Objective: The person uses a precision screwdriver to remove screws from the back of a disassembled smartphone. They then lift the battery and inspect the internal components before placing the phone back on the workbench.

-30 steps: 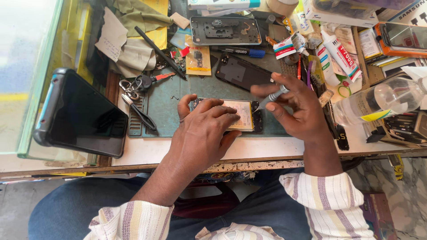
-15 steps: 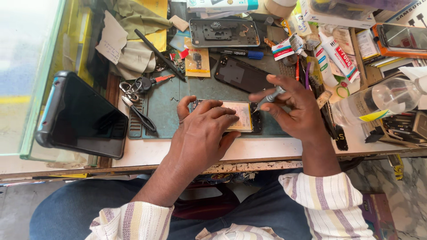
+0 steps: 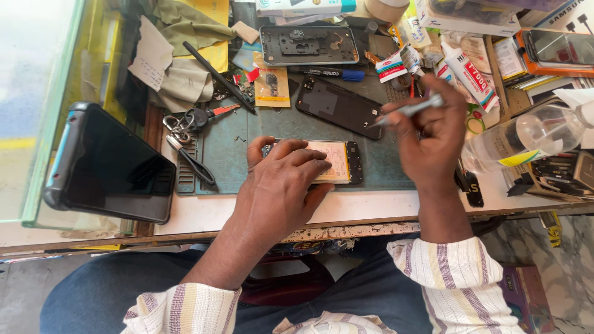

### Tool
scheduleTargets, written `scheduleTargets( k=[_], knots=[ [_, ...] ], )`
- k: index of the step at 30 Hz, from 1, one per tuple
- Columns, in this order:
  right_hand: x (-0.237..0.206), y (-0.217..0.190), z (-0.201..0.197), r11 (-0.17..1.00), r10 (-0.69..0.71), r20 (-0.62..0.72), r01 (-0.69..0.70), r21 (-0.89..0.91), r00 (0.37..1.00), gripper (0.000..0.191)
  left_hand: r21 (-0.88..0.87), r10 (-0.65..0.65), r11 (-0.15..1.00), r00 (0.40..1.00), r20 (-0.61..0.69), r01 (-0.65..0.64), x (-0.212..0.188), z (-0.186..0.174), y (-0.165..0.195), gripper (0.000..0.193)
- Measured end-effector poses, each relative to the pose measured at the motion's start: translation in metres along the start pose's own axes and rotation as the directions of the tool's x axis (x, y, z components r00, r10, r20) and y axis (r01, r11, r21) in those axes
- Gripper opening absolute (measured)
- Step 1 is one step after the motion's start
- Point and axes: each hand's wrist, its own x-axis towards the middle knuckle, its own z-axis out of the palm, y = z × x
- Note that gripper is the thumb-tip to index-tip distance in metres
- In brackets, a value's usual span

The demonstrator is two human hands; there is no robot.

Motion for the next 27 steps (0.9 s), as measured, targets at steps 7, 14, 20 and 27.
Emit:
scheduleTargets(
  k=[7, 14, 20, 27],
  knots=[
    [-0.001, 0.002, 0.0, 0.981, 0.148, -0.057, -0.154, -0.121, 0.987, 0.045, -0.005, 0.01, 1.0, 1.0, 0.006, -0.01, -0.004, 0.003, 0.002, 0.031],
    [0.0, -0.013, 0.008, 0.953, 0.171, -0.01, -0.168, -0.252, 0.985, 0.048, 0.009, 0.012, 1.0, 1.0, 0.004, -0.012, -0.012, 0.002, 0.001, 0.03],
    [0.0, -0.012, 0.014, 0.961, 0.175, -0.006, -0.172, -0.215, 0.985, 0.046, 0.02, 0.003, 1.0, 1.0, 0.028, -0.004, -0.014, 0.001, -0.002, 0.029],
    [-0.003, -0.011, 0.013, 0.967, 0.165, -0.006, -0.163, -0.197, 0.986, 0.046, 0.023, 0.004, 1.0, 1.0, 0.023, -0.005, -0.016, 0.002, -0.003, 0.03]
  ],
)
